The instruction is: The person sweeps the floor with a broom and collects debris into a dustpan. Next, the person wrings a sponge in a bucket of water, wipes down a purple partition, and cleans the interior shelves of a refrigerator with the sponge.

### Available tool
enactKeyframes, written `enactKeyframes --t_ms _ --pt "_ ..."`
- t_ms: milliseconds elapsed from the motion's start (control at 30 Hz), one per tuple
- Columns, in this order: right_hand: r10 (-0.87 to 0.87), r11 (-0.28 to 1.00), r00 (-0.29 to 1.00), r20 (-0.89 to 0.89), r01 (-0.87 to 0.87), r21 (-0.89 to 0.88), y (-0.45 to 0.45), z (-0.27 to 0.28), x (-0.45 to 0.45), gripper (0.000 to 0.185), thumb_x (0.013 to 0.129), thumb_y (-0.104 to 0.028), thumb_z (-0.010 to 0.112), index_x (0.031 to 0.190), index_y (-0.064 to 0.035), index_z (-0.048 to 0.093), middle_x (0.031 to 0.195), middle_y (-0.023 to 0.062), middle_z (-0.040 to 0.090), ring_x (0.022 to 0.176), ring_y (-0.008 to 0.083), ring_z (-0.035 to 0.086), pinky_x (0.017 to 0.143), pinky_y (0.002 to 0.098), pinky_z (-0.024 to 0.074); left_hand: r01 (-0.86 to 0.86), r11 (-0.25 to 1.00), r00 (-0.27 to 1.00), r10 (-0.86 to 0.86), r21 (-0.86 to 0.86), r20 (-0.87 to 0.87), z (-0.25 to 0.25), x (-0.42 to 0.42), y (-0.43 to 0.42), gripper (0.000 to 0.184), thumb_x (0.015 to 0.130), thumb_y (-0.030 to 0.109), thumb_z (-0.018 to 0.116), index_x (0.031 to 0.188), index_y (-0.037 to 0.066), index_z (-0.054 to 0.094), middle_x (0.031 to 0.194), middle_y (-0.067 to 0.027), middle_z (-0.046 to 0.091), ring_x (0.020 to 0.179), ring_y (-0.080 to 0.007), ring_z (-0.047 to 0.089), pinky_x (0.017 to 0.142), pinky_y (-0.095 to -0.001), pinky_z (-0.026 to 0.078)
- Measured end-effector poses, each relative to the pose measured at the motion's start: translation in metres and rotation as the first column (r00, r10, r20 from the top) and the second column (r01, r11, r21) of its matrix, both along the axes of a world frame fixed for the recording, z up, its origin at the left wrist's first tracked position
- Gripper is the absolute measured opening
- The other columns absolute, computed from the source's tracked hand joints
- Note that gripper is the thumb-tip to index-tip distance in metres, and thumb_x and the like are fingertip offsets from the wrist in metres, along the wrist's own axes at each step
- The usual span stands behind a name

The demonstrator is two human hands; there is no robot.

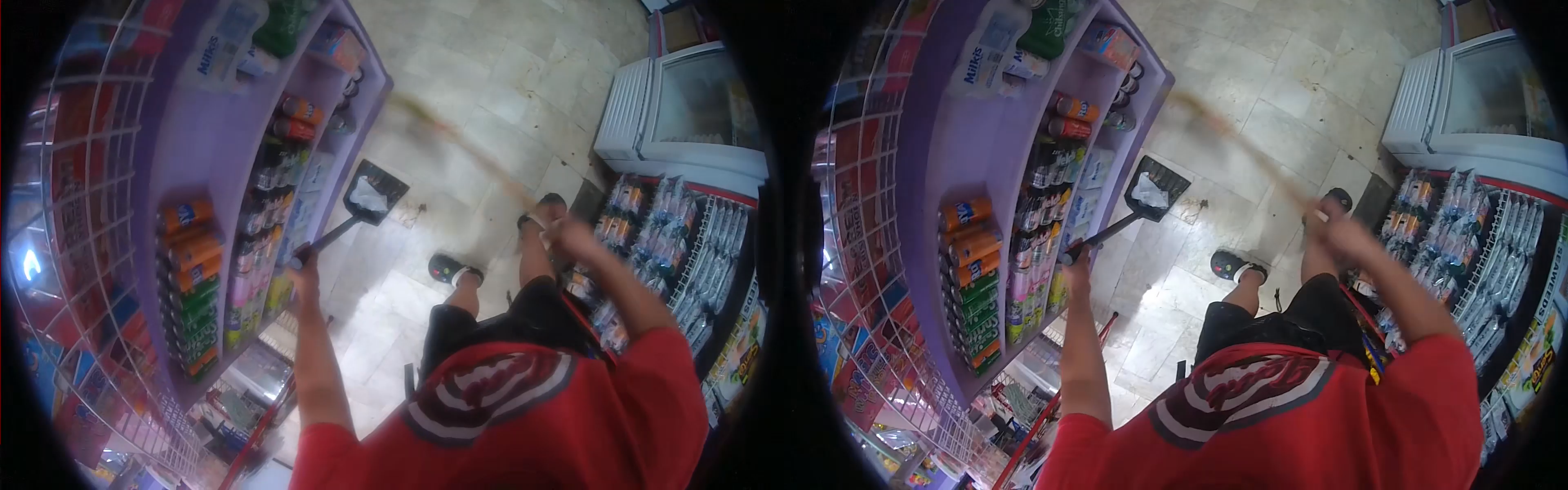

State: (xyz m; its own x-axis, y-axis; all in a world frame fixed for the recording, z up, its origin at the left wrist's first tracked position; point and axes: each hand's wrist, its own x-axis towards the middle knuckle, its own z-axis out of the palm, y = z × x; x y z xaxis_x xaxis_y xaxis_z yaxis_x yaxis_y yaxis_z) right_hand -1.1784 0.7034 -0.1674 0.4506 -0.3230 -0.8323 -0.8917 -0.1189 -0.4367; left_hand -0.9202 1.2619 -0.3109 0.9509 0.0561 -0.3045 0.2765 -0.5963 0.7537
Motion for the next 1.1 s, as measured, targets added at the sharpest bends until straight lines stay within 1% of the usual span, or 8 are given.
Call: enactKeyframes --t_ms 33,133,233,533,767,833,900,1100 --pt "0.302 0.903 0.951 -0.06 -0.306 -0.301 -0.041 -0.016 0.007 0.044 0.085 -0.022 0.056 0.126 -0.0121 0.042 0.078 0.0099 0.059 0.063 0.0258 0.059 0.059 0.0355 0.0491 0.003 0.996 0.999 0.001 -0.085 0.037 -0.019 -0.01 0.017 0.023 0.08 0.007 0.068 0.102 0.005 0.062 0.086 -0.0005 0.061 0.07 -0.0089 0.054 0.061 -0.0238 0.044" --pt "-0.105 0.973 0.993 0.061 0.115 -0.2 -0.095 -0.031 0.104 0.044 0.085 -0.017 0.055 0.126 -0.0103 0.039 0.063 0.0047 0.051 0.042 0.0136 0.045 0.034 0.0297 0.0321 -0.098 0.978 0.995 0.099 -0.184 -0.008 0.007 -0.055 0.03 0.023 0.08 0.009 0.069 0.103 0.008 0.062 0.088 0.0003 0.06 0.067 -0.0079 0.052 0.058 -0.0227 0.043" --pt "-0.13 0.986 0.966 0.225 0.149 -0.069 -0.102 -0.122 0.17 0.014 0.074 -0.014 0.059 0.069 -0.0048 0.051 0.059 0.0063 0.05 0.043 0.0185 0.047 0.036 0.0345 0.0354 -0.371 0.912 0.923 0.342 -0.177 -0.175 0.1 -0.089 -0.018 0.025 0.08 0.008 0.068 0.104 0.01 0.061 0.087 0.0005 0.06 0.066 -0.0076 0.052 0.058 -0.022 0.043" --pt "0.677 0.733 0.736 -0.02 -0.676 -0.084 0.22 -0.136 0.133 0.047 0.081 -0.017 0.044 0.127 -0.0029 0.045 0.092 0.0195 0.065 0.084 0.0317 0.065 0.069 0.0455 0.051 -0.557 0.779 0.829 0.5 -0.287 -0.252 0.035 -0.101 0.108 0.027 0.08 0.007 0.066 0.106 0.013 0.06 0.082 0.0029 0.058 0.065 -0.0062 0.053 0.056 -0.0188 0.042" --pt "0.324 0.874 0.943 -0.075 -0.267 0.406 0.119 -0.003 0.061 0.058 0.072 -0.014 0.065 0.127 -0.0078 0.048 0.078 0.0052 0.059 0.064 0.0176 0.057 0.054 0.0316 0.0456 -0.518 0.839 0.841 0.462 -0.169 -0.283 0.034 -0.05 0.11 0.027 0.08 0.006 0.066 0.106 0.013 0.06 0.08 0.0037 0.056 0.061 -0.0056 0.049 0.053 -0.019 0.04" --pt "0.183 0.957 0.944 0.274 -0.234 0.169 0.055 -0.028 -0.001 0.047 0.072 -0.009 0.061 0.119 -0.0084 0.055 0.074 0.0028 0.057 0.056 0.0073 0.05 0.051 0.0239 0.0405 -0.522 0.838 0.837 0.467 -0.16 -0.286 0.034 -0.052 0.116 0.027 0.08 0.006 0.066 0.106 0.013 0.06 0.079 0.0037 0.056 0.06 -0.0056 0.049 0.053 -0.0191 0.04" --pt "0.043 0.998 0.999 -0.008 -0.042 0.055 0.001 0.054 0.015 0.054 0.069 -0.011 0.064 0.122 -0.0082 0.052 0.091 0.0135 0.061 0.085 0.0186 0.059 0.077 0.0312 0.0471 -0.425 0.878 0.891 0.362 -0.219 -0.275 0.034 -0.059 0.127 0.027 0.08 0.005 0.065 0.106 0.012 0.06 0.081 0.003 0.056 0.061 -0.0052 0.049 0.054 -0.0185 0.04" --pt "-0.469 0.882 0.879 0.087 0.471 -0.003 -0.122 -0.068 -0.012 0.026 0.081 -0.015 0.054 0.104 -0.0047 0.051 0.069 0.0055 0.054 0.045 0.0171 0.05 0.036 0.0298 0.0371 -0.086 0.954 0.992 0.055 -0.288 -0.114 0.024 -0.076 0.13 0.026 0.08 0.001 0.064 0.105 0.008 0.06 0.09 0.0005 0.058 0.072 -0.0068 0.053 0.064 -0.0195 0.044"
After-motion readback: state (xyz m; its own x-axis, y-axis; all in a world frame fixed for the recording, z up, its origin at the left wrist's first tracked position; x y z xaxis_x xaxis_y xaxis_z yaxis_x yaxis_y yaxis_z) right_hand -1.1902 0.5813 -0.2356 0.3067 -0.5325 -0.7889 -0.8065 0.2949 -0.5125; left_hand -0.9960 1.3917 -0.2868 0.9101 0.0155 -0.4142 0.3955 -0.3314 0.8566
